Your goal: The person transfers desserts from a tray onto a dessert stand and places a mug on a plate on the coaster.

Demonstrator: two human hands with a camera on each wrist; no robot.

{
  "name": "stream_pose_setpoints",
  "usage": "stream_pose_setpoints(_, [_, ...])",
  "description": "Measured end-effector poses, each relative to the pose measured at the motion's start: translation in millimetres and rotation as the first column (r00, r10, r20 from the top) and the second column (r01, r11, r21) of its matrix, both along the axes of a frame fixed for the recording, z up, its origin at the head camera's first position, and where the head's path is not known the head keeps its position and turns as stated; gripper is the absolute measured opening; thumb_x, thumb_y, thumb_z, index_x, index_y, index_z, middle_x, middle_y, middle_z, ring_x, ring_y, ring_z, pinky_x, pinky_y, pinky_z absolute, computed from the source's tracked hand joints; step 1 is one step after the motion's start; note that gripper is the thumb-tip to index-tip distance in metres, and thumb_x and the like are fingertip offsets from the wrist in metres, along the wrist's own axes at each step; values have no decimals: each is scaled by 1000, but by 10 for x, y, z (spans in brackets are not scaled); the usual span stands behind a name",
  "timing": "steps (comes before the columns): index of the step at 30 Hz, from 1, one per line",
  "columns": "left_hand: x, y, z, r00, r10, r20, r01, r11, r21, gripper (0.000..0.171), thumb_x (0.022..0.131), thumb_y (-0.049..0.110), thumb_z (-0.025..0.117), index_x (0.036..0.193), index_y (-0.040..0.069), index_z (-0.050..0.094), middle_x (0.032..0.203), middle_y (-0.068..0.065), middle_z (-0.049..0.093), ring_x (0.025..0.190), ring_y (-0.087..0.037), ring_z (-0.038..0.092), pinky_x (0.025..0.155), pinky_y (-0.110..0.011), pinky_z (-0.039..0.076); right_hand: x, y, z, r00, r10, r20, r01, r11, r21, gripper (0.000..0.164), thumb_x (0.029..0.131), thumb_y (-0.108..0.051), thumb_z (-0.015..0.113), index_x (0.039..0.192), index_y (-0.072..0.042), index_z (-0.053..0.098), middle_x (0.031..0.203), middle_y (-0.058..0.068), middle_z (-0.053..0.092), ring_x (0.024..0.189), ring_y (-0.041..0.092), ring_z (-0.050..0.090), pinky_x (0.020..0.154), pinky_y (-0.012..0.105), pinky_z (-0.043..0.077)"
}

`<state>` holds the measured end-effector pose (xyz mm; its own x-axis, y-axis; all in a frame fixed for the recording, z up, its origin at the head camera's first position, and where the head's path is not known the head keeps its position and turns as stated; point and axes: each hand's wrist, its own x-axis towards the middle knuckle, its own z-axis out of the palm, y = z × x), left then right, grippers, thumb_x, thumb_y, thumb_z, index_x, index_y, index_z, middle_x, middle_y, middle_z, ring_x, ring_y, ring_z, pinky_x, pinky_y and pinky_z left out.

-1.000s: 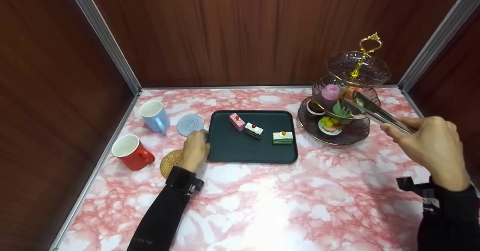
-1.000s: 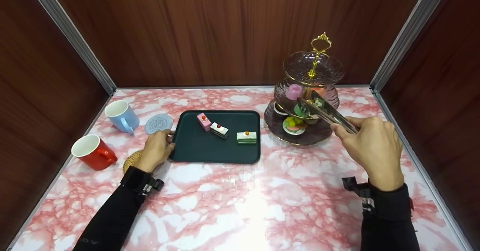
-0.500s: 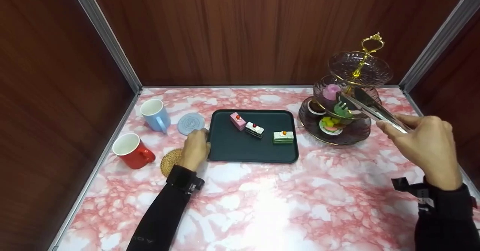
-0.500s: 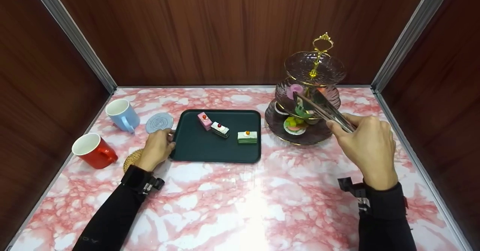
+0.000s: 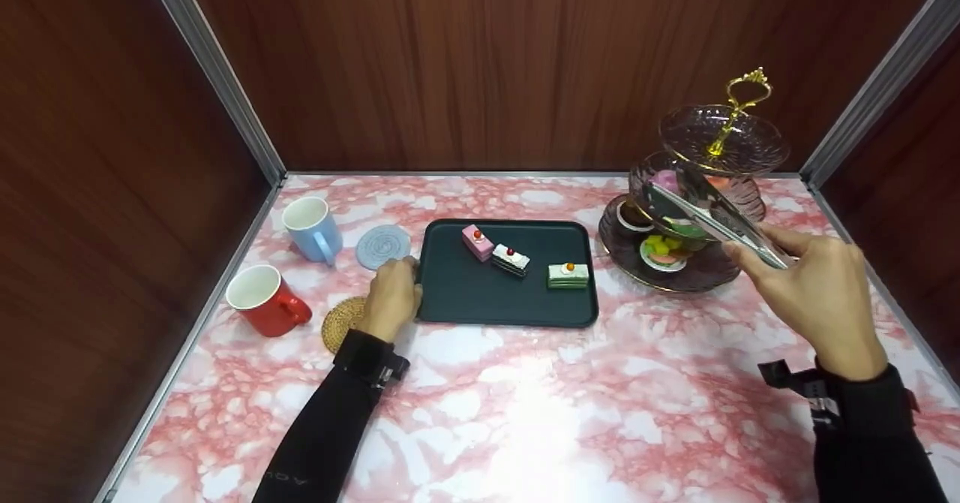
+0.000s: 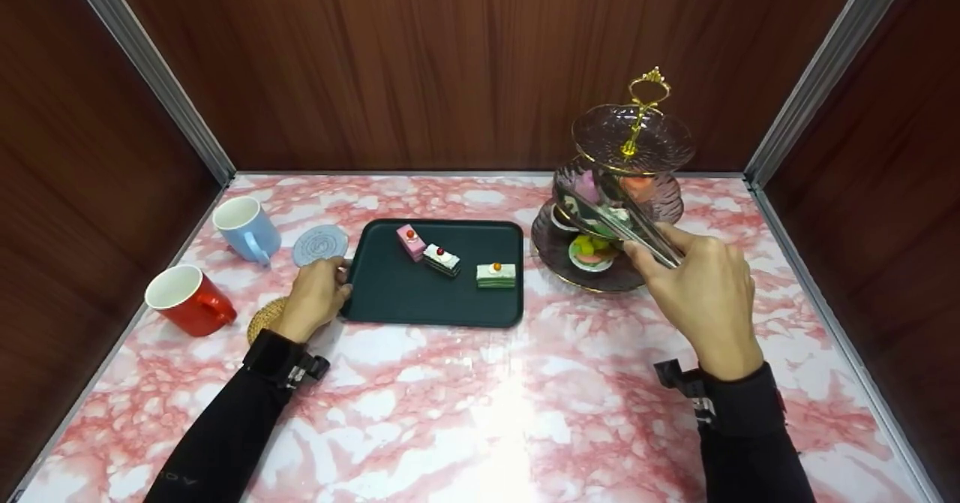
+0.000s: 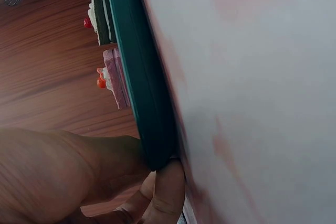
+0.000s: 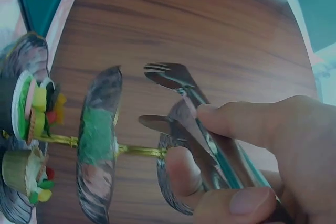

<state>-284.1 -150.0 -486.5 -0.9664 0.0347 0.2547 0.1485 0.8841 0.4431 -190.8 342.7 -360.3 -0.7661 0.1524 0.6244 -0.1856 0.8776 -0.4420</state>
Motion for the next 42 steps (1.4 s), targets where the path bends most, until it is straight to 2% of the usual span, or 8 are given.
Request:
stream_pose_setpoints(7, [-15, -3, 2, 1000, 11, 7, -11, 1000, 2, 28, 75, 4, 65, 103, 7, 65, 89, -13, 62, 86, -32, 61, 74, -46, 50, -47, -106, -77, 999, 44, 5, -44, 999, 10, 49, 66, -49, 77, 107, -23, 71, 69, 7, 70, 41, 6, 24, 40, 25, 14])
stream_pose_setpoints(15, [-9, 1, 3, 1000, 13, 17, -13, 1000, 3, 27, 76, 4, 65, 103, 8, 65, 89, -12, 61, 87, -31, 61, 75, -45, 51, -70, -207, -136, 996, 71, 52, -73, 996, 50, 50, 67, -53, 75, 108, -25, 70, 61, 1, 65, 37, 5, 21, 36, 26, 15])
stream_pose_setpoints(19, [4, 6, -1, 1000, 16, 26, -16, 1000, 5, 28, 75, 4, 65, 103, 8, 65, 90, -13, 62, 87, -31, 61, 75, -45, 51, -78, -256, -173, 993, 94, 71, -100, 991, 90, 48, 68, -54, 74, 107, -27, 70, 65, 3, 68, 38, 7, 28, 36, 27, 18])
stream_pose_setpoints(22, [4, 5, -6, 999, 20, 32, -20, 1000, 1, 29, 75, 4, 66, 104, 7, 65, 91, -14, 62, 88, -31, 61, 76, -45, 51, -84, -294, -206, 989, 111, 98, -121, 987, 103, 45, 69, -54, 73, 106, -29, 71, 77, 6, 72, 46, 14, 47, 39, 27, 23])
stream_pose_setpoints(25, [-4, 0, -8, 999, 22, 43, -22, 1000, -8, 31, 75, 4, 66, 106, 8, 64, 92, -14, 62, 89, -31, 61, 76, -44, 51, -93, -329, -244, 982, 119, 148, -135, 985, 107, 45, 70, -57, 70, 106, -30, 70, 81, 9, 72, 53, 19, 54, 41, 29, 27])
stream_pose_setpoints(31, [-14, 2, -4, 998, 29, 62, -29, 1000, -12, 33, 76, 6, 65, 109, 9, 63, 96, -15, 61, 90, -32, 61, 77, -45, 51, -113, -385, -318, 963, 149, 226, -178, 977, 118, 46, 72, -59, 67, 106, -28, 71, 83, 7, 72, 55, 18, 52, 43, 29, 29])
stream_pose_setpoints(39, [-3, -2, 1, 999, 23, 42, -23, 1000, 6, 27, 75, 4, 64, 102, 8, 65, 91, -13, 62, 87, -31, 61, 75, -44, 51, -140, -430, -433, 930, 203, 307, -258, 955, 150, 41, 71, -51, 72, 109, -38, 66, 101, -2, 70, 62, 15, 52, 49, 30, 32])
stream_pose_setpoints(42, [-2, -3, 0, 999, 19, 39, -20, 1000, 8, 26, 75, 4, 64, 101, 8, 65, 90, -13, 61, 86, -30, 61, 74, -44, 51, -152, -449, -470, 918, 187, 350, -257, 952, 165, 42, 69, -52, 73, 109, -36, 67, 81, -3, 71, 50, 14, 43, 43, 30, 28])
